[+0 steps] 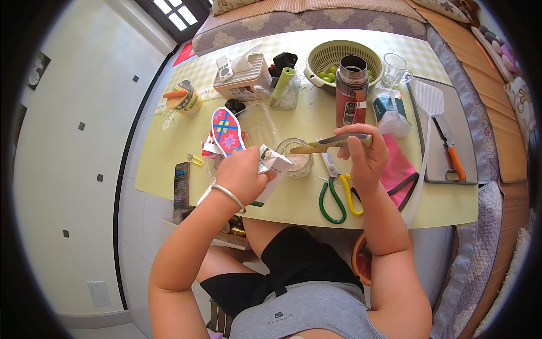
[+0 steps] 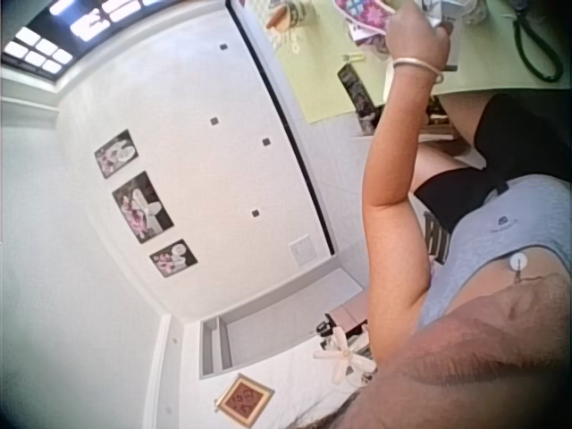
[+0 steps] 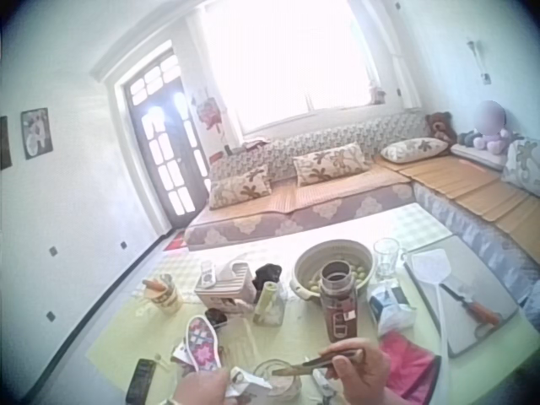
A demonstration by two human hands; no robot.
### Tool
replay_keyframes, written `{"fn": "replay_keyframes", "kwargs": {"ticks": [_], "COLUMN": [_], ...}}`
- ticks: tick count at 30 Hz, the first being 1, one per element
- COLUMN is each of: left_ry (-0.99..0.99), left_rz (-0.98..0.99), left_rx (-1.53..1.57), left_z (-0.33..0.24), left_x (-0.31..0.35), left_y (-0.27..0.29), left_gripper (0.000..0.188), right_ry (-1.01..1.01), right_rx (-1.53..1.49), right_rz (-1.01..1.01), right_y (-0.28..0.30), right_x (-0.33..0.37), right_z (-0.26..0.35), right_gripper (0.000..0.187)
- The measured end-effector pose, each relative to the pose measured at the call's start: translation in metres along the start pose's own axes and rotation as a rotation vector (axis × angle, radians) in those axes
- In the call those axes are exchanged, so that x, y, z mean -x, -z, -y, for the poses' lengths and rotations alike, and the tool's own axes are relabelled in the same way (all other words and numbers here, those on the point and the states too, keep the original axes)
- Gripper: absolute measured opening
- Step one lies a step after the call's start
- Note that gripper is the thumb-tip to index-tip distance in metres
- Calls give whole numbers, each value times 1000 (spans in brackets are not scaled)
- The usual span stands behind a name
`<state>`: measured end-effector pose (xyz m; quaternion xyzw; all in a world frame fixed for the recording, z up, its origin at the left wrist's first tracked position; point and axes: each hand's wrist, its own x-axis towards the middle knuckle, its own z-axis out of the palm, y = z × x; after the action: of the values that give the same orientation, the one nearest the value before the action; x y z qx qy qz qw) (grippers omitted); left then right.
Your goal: The person prepares and decorates a shoe insole by cutting a piece of paper with scissors, applying a substance from a container to the insole using a wooden stick, and then smoothing the material over the insole's surface.
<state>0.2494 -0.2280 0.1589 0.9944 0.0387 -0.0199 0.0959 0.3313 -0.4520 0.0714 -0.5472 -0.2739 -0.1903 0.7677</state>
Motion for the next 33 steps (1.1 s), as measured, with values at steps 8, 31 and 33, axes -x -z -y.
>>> {"fn": "replay_keyframes", "kwargs": {"ticks": [8, 31, 33], "left_ry": [-1, -5, 3], "left_rz": [110, 156, 177], "left_rx": [54, -15, -9], "left_z": [5, -9, -9], "left_x": [4, -3, -4], "left_y": [4, 11, 12], "left_gripper": [39, 33, 34], "right_ry": [-17, -92, -65], "right_rx": [-4, -15, -3], "right_rz": [10, -24, -13], "right_y": [-1, -1, -2], "right_x": [1, 5, 4], "right_z": [0, 0, -2], "right_gripper": [14, 16, 14]}}
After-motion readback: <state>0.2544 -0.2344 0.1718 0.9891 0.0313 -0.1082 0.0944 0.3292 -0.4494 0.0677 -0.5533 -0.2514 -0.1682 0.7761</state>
